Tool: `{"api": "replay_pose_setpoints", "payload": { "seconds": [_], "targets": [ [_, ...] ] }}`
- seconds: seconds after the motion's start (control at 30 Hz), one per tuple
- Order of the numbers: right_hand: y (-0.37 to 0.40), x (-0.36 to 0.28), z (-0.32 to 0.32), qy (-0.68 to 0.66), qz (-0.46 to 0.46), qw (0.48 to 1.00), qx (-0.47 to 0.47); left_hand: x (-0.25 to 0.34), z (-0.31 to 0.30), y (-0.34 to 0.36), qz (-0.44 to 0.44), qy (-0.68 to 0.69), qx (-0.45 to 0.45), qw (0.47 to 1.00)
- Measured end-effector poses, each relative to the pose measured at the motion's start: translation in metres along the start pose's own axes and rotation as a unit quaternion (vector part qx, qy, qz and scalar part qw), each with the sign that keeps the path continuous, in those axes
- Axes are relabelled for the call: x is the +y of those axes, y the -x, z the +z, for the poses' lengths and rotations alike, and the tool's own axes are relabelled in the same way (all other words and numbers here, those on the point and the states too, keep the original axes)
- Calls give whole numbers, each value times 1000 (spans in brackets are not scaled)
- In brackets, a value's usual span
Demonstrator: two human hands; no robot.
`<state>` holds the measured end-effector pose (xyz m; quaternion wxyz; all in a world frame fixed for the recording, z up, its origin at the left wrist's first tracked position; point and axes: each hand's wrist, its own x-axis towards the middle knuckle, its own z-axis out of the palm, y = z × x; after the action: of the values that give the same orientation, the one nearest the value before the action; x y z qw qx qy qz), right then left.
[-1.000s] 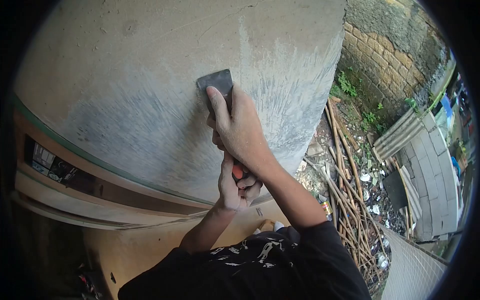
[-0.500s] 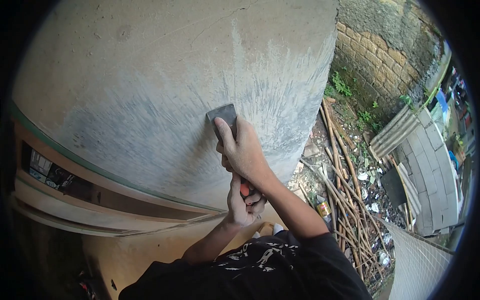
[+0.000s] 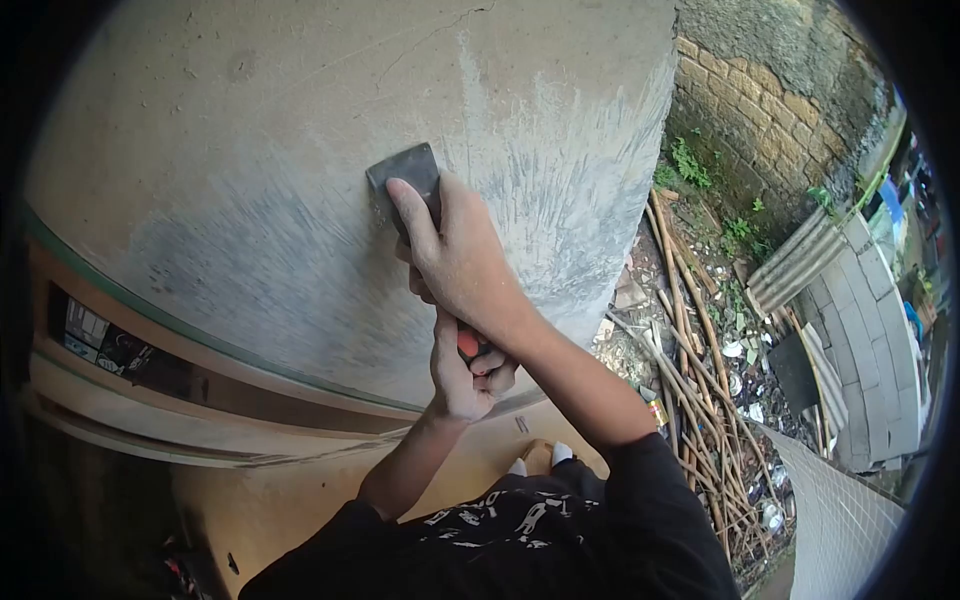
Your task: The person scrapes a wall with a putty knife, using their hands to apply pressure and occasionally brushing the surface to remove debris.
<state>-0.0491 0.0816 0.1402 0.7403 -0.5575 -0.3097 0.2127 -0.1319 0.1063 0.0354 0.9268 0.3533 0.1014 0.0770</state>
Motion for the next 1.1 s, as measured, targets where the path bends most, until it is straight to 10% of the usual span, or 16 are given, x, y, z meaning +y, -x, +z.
{"api": "replay_pose_setpoints", "payload": {
  "seconds": [0.37,0.7,1.1],
  "targets": [
    [46,87,-41,60,-8,995,80,-63,-48,16,129,-278,-53,951],
    [36,59,-89,-232,92,966,-75,-72,-19,-12,-115,31,-183,976],
    [15,46,-92,-17,-3,999,31,-60,1,-37,-160,29,-132,978]
  ]
}}
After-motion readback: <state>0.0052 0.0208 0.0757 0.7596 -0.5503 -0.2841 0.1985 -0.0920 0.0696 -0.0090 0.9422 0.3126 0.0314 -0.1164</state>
